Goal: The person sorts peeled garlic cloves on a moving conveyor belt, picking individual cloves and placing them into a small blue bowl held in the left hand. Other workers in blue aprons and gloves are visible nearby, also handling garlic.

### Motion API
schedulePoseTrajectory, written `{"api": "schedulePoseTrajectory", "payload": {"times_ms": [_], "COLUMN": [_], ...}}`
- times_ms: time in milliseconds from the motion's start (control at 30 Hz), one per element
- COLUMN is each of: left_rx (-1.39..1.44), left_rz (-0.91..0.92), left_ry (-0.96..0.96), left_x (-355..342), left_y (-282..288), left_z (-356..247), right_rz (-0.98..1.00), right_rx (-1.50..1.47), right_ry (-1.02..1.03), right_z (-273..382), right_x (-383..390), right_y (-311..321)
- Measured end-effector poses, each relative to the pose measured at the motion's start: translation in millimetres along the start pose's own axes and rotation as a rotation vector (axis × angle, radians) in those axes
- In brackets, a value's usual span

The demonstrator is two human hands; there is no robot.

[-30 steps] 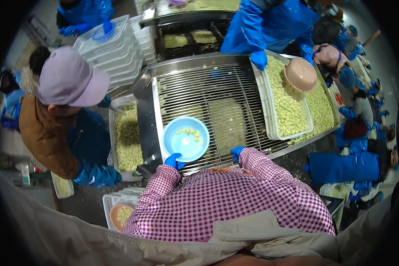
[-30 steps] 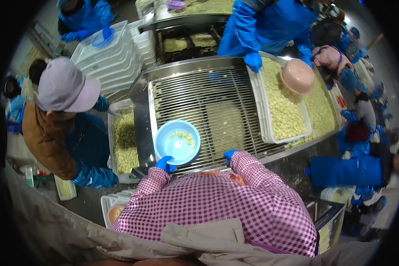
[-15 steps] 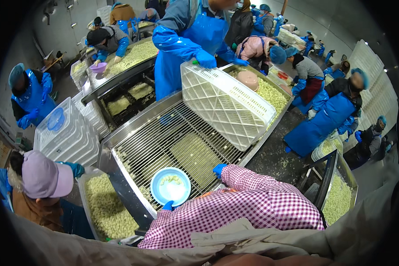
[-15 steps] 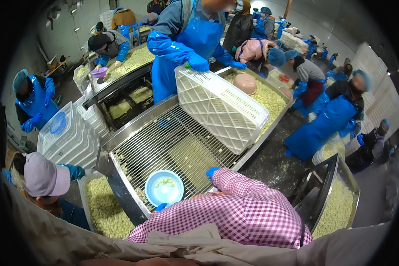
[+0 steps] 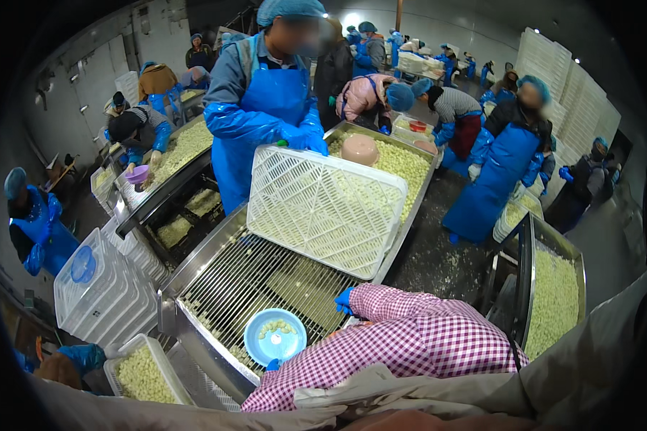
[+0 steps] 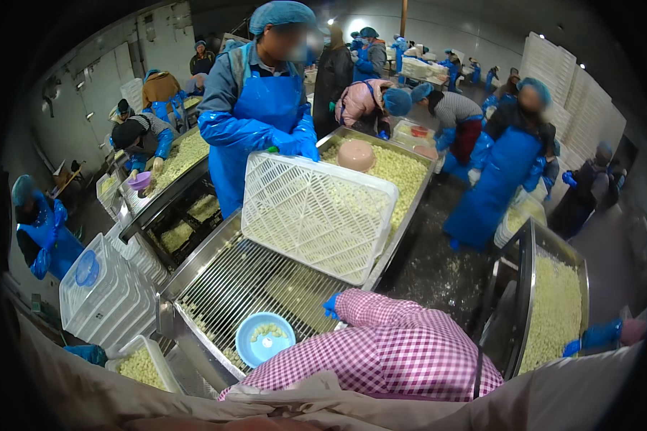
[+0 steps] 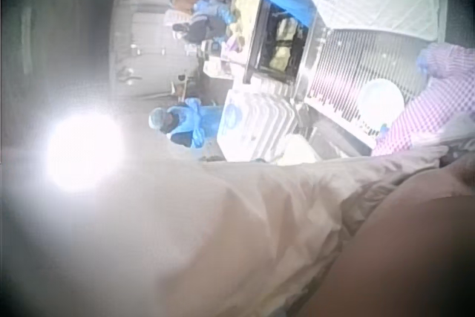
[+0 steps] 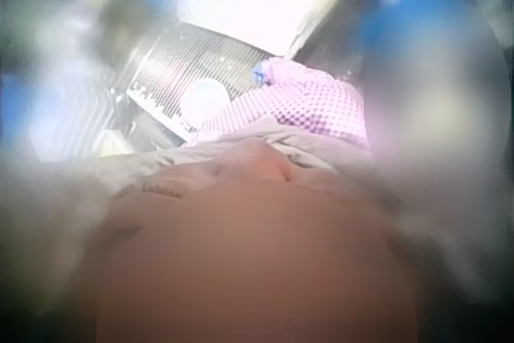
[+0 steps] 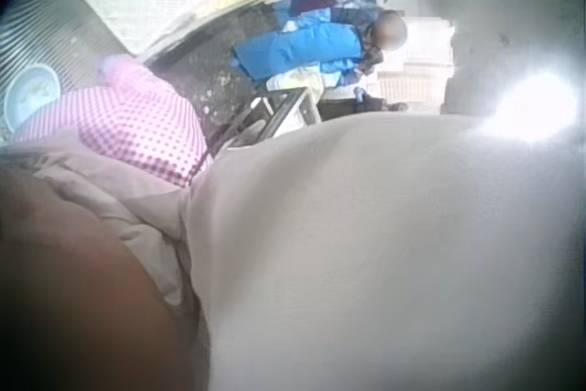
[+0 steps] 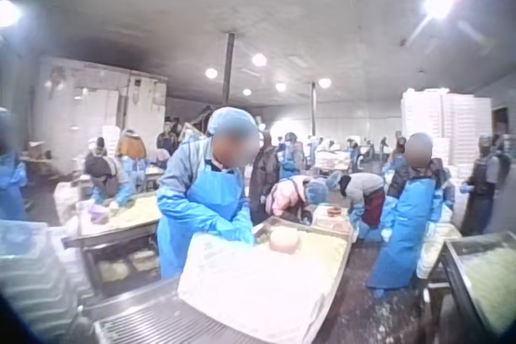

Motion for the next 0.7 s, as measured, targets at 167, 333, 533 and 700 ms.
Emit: {"api": "schedulePoseTrajectory", "payload": {"times_ms": [167,333,533,700], "left_rx": [0.007,0.096,0.169,0.226], "left_rz": [0.002,-0.074,-0.118,-0.137], "left_ry": [0.017,0.149,0.203,0.212], "left_x": [-16,-51,-55,-34], "left_y": [18,78,119,139], "left_z": [-3,40,76,89], "right_rz": [0.093,0.194,0.086,0.095], "right_rx": [-0.035,-0.038,-0.011,-0.051], "right_ry": [0.035,-0.188,-0.156,-0.061], "right_z": [-12,-30,-32,-28], "right_x": [-25,-39,-41,-37], "right_y": [-13,-26,-21,-28]}}
Point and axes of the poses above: each hand's wrist, its own x-axis away from the middle knuckle, its own y-axis out of the back of the hand, z = x × y, the point moved 5 cm from there along -x, towards the middle knuckle, and after that the axes turned 8 degrees about y, right-handed, at the moved point
